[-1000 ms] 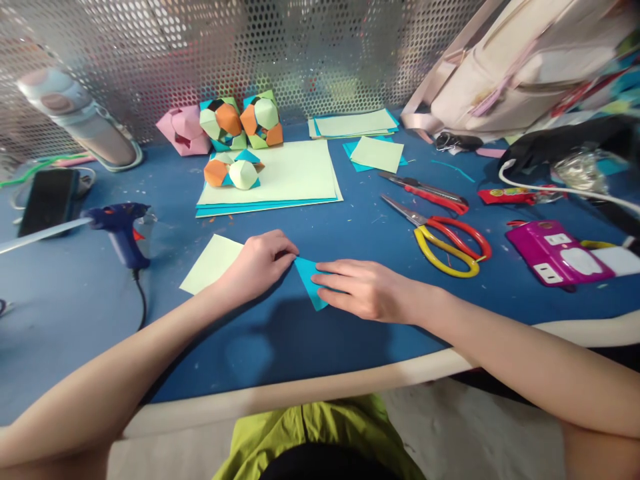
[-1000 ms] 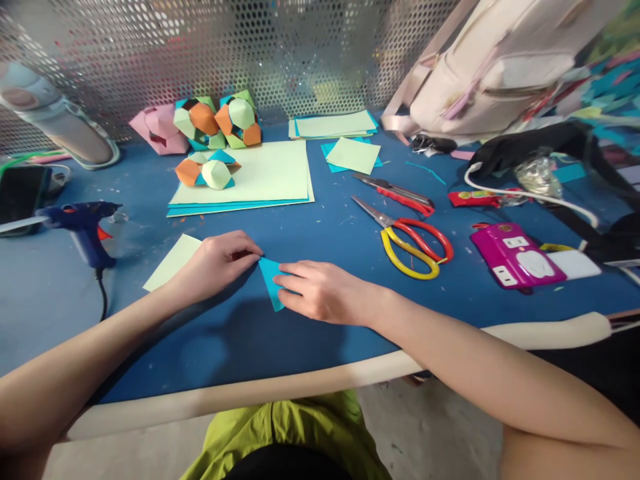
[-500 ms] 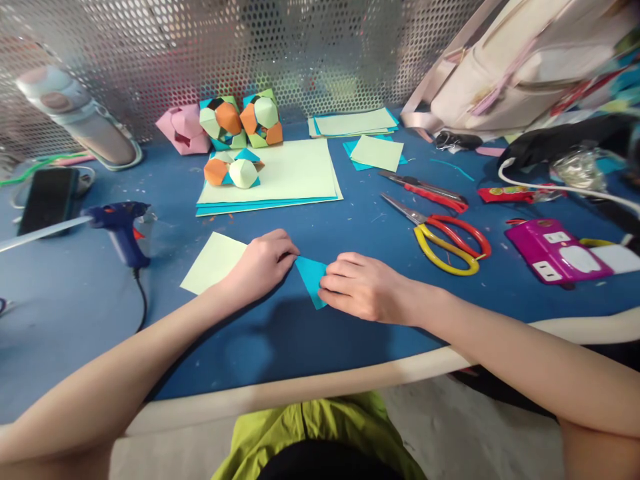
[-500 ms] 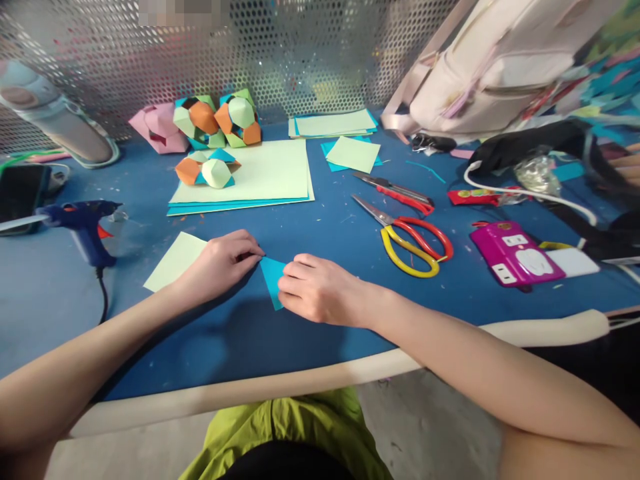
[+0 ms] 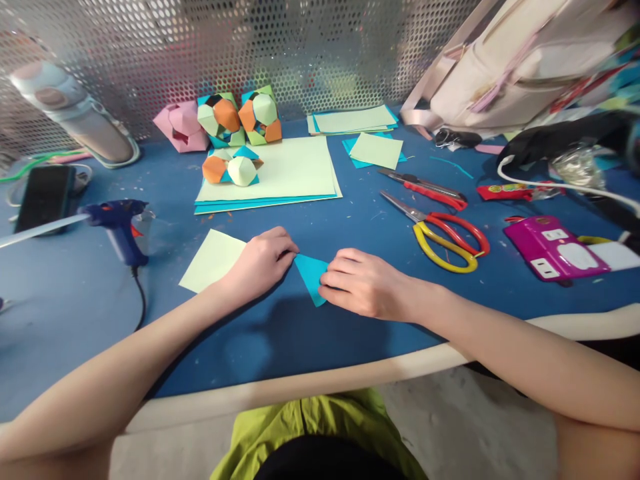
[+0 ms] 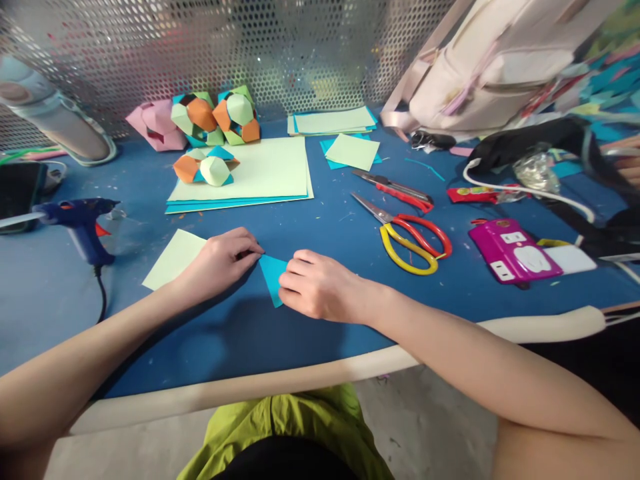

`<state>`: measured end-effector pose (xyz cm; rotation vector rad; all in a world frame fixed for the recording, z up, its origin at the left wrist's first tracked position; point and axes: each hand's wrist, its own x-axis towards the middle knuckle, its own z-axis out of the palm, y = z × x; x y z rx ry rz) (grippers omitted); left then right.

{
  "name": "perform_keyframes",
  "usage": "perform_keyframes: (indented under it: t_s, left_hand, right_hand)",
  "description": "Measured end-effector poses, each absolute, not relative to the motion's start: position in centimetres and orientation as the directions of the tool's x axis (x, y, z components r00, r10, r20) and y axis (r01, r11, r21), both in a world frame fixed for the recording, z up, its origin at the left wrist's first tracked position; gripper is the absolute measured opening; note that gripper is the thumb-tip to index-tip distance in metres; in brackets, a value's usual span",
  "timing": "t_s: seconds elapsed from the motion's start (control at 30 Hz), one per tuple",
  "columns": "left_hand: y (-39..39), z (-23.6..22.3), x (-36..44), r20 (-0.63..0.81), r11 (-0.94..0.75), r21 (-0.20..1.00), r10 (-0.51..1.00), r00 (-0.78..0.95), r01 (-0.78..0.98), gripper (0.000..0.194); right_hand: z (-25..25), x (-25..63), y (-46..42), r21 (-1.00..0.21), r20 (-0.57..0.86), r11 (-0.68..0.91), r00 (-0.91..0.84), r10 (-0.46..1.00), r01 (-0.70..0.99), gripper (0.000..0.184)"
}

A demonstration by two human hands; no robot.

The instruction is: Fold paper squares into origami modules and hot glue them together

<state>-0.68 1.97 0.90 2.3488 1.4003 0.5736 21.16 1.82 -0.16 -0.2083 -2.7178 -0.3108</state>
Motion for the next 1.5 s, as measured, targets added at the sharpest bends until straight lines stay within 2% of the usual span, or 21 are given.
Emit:
perform_keyframes:
  t_s: [0.7,0.77,0.97,1.13,1.27,1.37,1.5]
  left_hand:
    - [1.9,0.6,-0.6,0.174,-0.469,0.470,0.880,0.443,0.747,0.019]
    - [1.9,0.5,-0.6,0.180,-0.482,0.436,0.874,0.451,0.760,0.019]
    - [1.1,1.9,0.1,0.250,-0.584,0.222,0.808,0.533,0.781,0.024]
    - [-1.1,3.5,1.6,0.212,-0.678,0.308,0.732,0.647,0.667,0.024]
    - [-3.5,3.0,1.9,0.172,-0.649,0.374,0.751,0.638,0.663,0.023]
    - [-4.8,2.1,1.4,0.234,-0.665,0.450,0.732,0.640,0.596,0.021]
    - [-5.4,1.4,1.1,0.296,-0.717,0.413,0.689,0.661,0.562,0.022]
  right_hand:
    - [0.0,21.1,1.6,0.187,0.373,0.963,-0.921,0.111,0.192,0.026]
    - [0.0,21.1,1.6,0.189,0.364,0.963,-0.925,0.113,0.192,0.027]
    - [0.2,21.0,1.6,0.193,0.350,0.963,-0.930,0.111,0.188,0.026]
    - [-0.2,21.1,1.7,0.217,0.378,0.959,-0.921,0.090,0.183,0.025]
    - [-0.3,21.1,1.8,0.216,0.372,0.962,-0.925,0.075,0.165,0.026]
    - [-0.2,21.1,1.8,0.205,0.350,0.966,-0.934,0.077,0.157,0.026]
    - [0.0,21.1,1.8,0.194,0.332,0.967,-0.939,0.091,0.163,0.025]
